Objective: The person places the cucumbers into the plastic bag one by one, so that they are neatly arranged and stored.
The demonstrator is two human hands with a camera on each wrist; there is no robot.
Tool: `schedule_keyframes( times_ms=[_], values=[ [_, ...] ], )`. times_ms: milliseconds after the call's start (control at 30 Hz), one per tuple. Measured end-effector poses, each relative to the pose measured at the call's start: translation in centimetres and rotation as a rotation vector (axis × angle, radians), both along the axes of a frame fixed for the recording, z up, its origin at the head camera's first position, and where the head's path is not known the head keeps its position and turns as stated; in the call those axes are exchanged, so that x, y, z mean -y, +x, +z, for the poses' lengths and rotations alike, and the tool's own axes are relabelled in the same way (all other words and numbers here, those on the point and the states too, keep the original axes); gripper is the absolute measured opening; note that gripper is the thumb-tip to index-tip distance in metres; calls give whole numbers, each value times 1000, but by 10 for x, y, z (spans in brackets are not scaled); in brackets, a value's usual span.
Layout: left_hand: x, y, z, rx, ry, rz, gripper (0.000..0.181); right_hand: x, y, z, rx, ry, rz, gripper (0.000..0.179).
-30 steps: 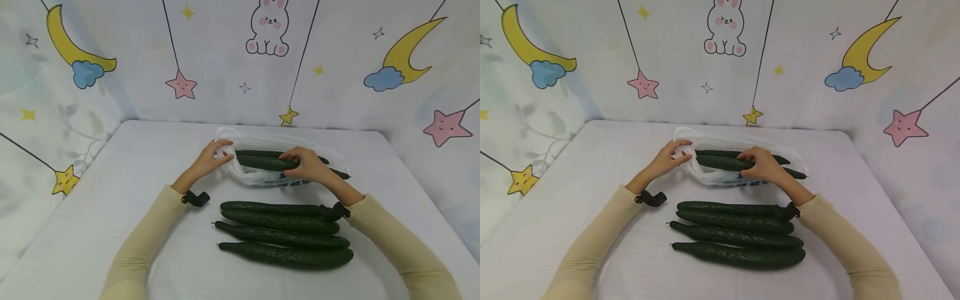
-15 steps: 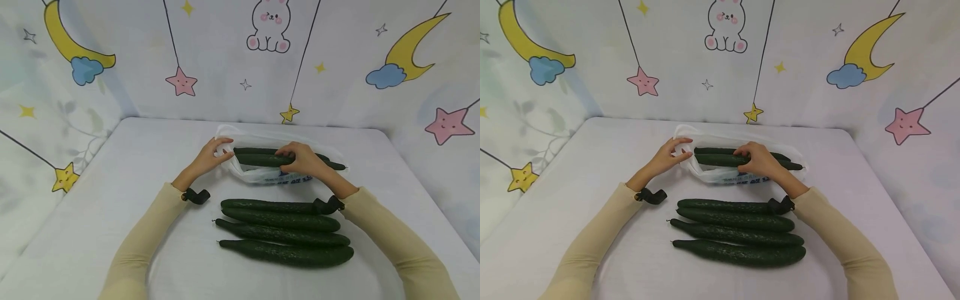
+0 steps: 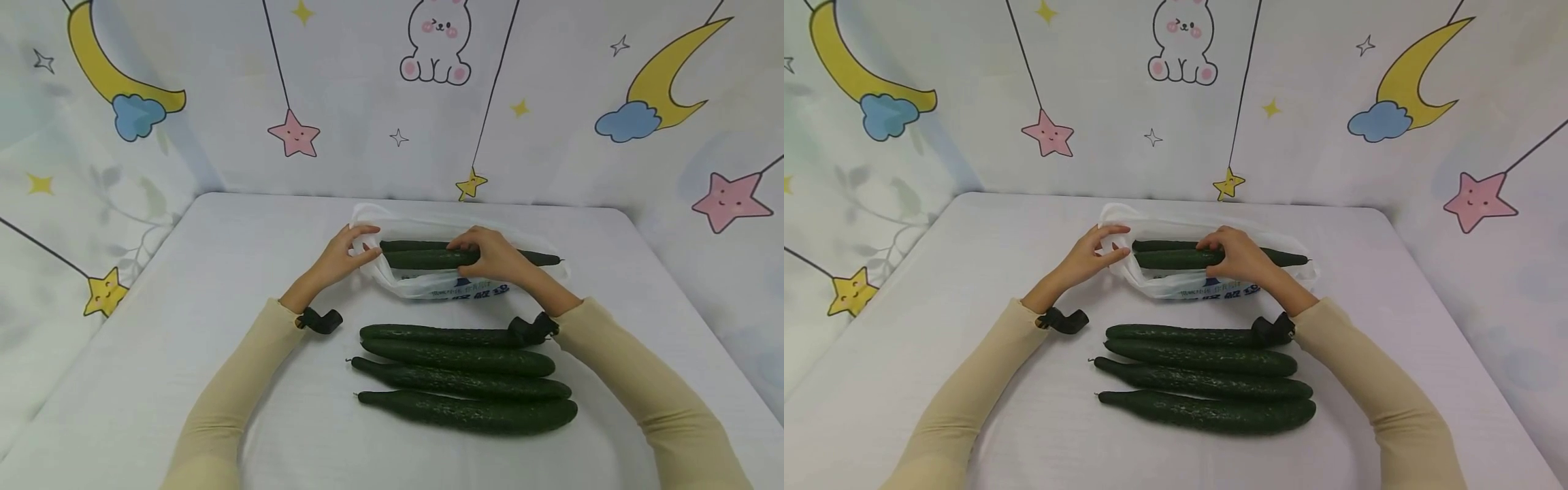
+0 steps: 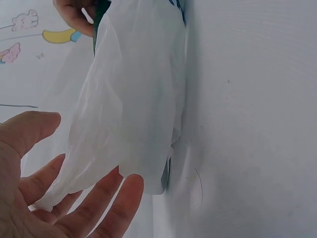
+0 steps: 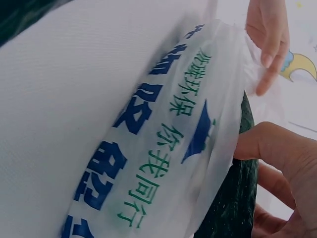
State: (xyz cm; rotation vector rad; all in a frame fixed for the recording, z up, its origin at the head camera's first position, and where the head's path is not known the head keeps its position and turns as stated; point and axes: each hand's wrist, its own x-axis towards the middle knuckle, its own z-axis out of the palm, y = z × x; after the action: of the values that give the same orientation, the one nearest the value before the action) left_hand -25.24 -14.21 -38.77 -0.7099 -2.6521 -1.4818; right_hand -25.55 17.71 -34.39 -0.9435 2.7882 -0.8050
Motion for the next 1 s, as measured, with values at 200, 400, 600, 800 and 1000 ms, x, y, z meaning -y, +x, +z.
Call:
schedule_keyframes(
  times_ms=[200, 400, 600, 800, 1000],
  values=[
    [0, -1, 0, -4, 0, -4, 49, 1, -4, -7, -11, -10, 47, 42],
    [0, -1, 0, -2, 3, -8, 49, 3, -9, -11, -26, -25, 92, 40],
    [1, -1, 2, -3, 11, -10, 48, 4, -13, -12, -26, -61, 135, 37],
    [1, 0, 1, 3, 8, -10, 48, 2, -16, -17, -8, -45, 155, 38],
    [0, -1, 1, 13, 14, -8, 48, 0, -17, -19, -8, -25, 168, 40]
  ],
)
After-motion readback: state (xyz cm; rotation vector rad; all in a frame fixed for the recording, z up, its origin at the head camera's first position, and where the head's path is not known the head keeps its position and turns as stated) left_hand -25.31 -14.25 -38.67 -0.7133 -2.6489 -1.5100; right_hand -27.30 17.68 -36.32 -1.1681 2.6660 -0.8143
